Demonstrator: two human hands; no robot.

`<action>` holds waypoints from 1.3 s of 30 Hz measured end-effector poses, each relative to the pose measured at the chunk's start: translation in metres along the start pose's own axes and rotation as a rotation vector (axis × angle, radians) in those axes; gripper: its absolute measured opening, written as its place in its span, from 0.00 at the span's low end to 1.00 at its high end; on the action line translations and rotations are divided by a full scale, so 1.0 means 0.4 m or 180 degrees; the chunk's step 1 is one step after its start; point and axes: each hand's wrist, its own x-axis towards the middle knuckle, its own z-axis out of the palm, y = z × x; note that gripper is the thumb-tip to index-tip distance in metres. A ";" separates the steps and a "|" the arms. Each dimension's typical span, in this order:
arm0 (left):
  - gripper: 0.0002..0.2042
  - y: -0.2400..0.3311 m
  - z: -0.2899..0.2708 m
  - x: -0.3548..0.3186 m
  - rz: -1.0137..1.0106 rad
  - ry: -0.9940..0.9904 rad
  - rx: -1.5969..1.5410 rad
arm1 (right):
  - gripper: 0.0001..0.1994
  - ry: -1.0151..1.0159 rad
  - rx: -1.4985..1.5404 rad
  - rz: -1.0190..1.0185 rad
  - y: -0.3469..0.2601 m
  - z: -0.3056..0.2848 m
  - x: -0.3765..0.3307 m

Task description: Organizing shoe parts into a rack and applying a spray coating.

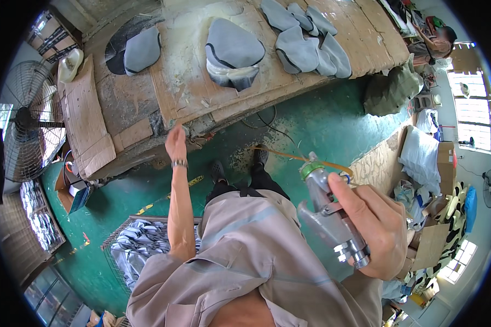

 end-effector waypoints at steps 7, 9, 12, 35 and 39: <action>0.18 0.509 0.373 0.289 0.2177 -0.0694 0.1755 | 0.32 0.0254 0.0692 0.0076 0.202 -0.030 -0.075; 0.20 0.524 0.429 0.383 0.2120 -0.0883 0.2367 | 0.33 0.0334 0.0829 -0.0034 0.248 -0.036 -0.088; 0.23 0.527 0.477 0.444 0.1985 -0.1290 0.3286 | 0.34 -0.0072 0.1076 -0.0141 0.337 -0.056 -0.103; 0.27 0.417 0.522 0.328 0.1519 -0.0724 0.2879 | 0.34 0.0845 0.1498 0.0303 0.688 -0.067 -0.071; 0.25 0.422 0.480 0.349 0.1505 -0.0628 0.2794 | 0.32 0.0962 0.1591 0.0308 0.699 -0.048 -0.012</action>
